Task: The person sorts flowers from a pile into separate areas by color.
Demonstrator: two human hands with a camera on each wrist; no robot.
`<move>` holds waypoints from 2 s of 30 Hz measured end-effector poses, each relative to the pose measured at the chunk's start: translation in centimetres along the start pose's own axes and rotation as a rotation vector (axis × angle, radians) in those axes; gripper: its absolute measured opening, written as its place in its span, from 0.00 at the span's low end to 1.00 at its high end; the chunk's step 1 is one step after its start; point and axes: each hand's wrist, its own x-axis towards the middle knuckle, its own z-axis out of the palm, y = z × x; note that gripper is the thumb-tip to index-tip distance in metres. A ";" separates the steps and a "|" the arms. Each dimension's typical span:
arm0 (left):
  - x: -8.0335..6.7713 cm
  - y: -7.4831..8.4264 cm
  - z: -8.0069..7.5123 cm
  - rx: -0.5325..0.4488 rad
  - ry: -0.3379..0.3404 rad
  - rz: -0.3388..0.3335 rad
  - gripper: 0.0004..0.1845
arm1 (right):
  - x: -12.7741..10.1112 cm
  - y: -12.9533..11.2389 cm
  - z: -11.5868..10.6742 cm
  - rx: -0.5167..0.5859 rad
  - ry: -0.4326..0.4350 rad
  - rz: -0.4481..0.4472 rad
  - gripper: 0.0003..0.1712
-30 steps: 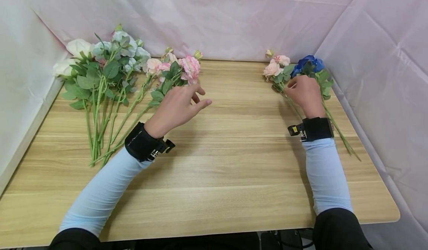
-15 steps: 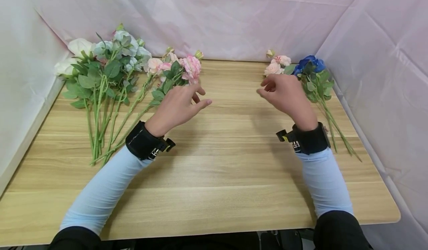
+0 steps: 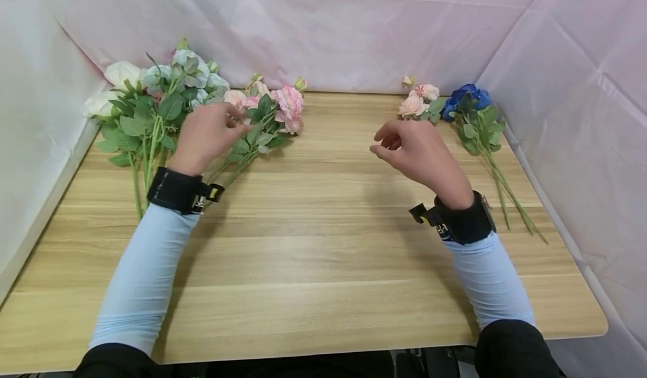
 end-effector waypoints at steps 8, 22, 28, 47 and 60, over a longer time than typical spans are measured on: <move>0.3 -5.6 -0.9 0.127 -0.079 -0.163 0.19 | -0.1 -0.4 -0.1 0.005 -0.001 -0.013 0.10; 0.6 -6.6 0.4 0.092 -0.227 -0.221 0.21 | -0.3 -0.4 0.5 0.026 -0.014 -0.011 0.10; 0.4 -6.6 0.1 0.096 -0.153 -0.204 0.25 | 0.0 -0.4 0.6 0.017 -0.018 -0.019 0.09; -0.5 -5.2 -1.7 0.132 0.034 -0.137 0.29 | 0.4 -0.1 1.0 0.008 -0.056 0.007 0.11; -1.0 -4.0 -3.2 0.115 0.237 -0.083 0.29 | 0.6 0.0 1.3 0.010 -0.068 0.012 0.11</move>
